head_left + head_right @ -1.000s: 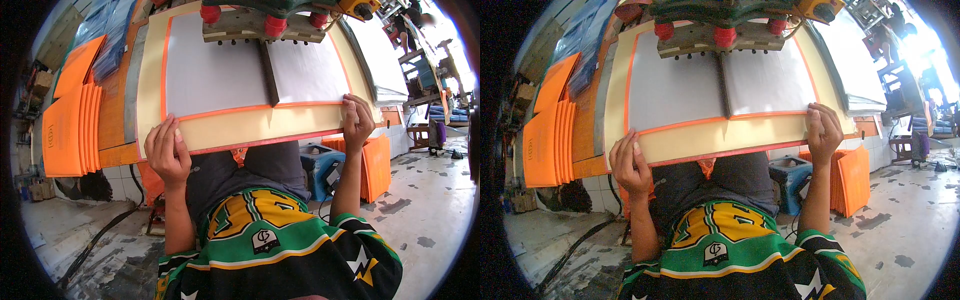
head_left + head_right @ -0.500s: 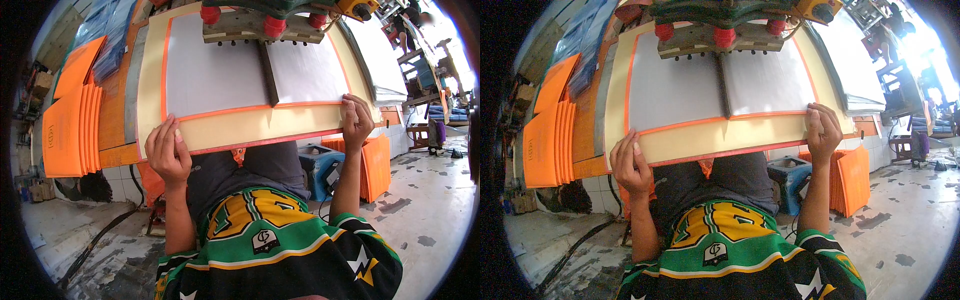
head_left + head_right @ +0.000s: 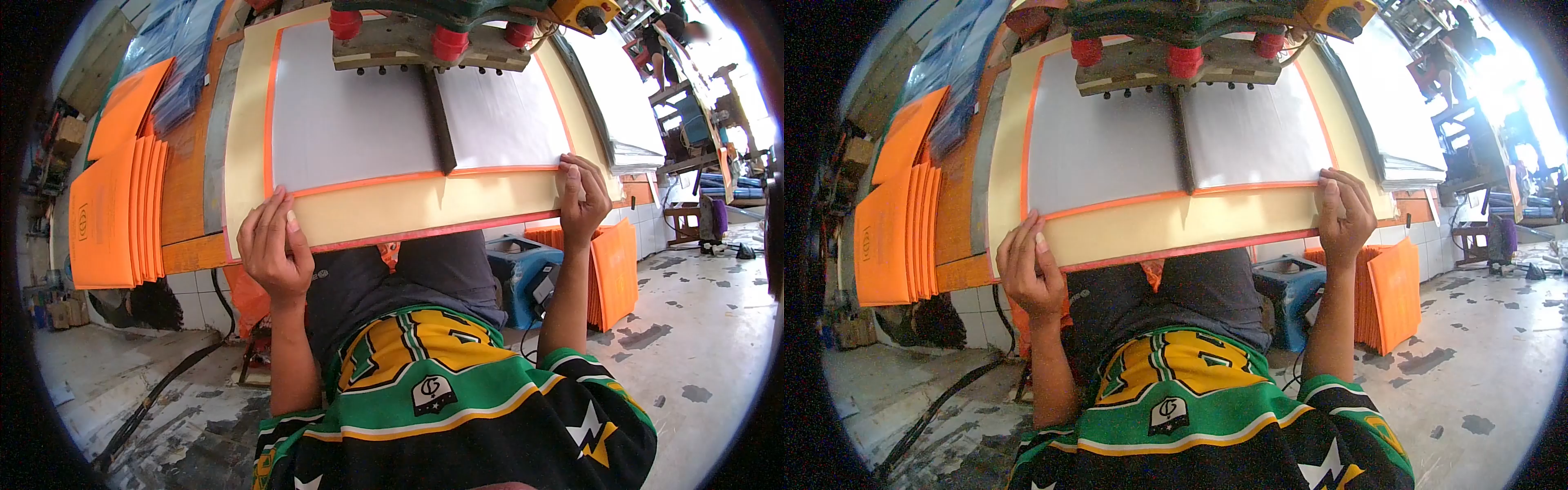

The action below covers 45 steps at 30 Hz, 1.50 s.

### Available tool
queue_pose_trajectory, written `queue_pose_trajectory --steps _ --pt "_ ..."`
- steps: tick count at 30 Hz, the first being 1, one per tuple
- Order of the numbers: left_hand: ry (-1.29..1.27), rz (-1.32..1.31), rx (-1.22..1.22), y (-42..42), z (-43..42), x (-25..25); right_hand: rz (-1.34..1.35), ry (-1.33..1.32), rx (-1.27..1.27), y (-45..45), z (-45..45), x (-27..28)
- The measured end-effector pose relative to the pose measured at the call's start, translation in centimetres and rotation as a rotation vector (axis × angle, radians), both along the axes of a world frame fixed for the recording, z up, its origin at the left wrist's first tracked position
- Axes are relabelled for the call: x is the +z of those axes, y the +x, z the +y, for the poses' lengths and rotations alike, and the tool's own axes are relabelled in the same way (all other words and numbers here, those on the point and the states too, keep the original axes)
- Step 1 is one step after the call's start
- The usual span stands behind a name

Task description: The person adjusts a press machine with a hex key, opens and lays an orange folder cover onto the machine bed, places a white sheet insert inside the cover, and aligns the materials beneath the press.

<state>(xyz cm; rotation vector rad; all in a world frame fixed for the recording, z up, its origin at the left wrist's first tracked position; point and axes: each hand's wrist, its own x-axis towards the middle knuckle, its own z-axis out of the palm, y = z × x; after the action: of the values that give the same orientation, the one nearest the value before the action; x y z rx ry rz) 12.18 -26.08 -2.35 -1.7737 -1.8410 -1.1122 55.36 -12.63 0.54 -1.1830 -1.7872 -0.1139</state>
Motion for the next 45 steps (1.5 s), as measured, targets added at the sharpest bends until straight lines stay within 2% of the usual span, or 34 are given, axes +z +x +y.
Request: queue_pose_trajectory --steps 45 --pt "0.009 0.017 0.008 0.10 0.13 -0.01 0.009 -0.016 -0.004 0.32 -0.13 -0.26"
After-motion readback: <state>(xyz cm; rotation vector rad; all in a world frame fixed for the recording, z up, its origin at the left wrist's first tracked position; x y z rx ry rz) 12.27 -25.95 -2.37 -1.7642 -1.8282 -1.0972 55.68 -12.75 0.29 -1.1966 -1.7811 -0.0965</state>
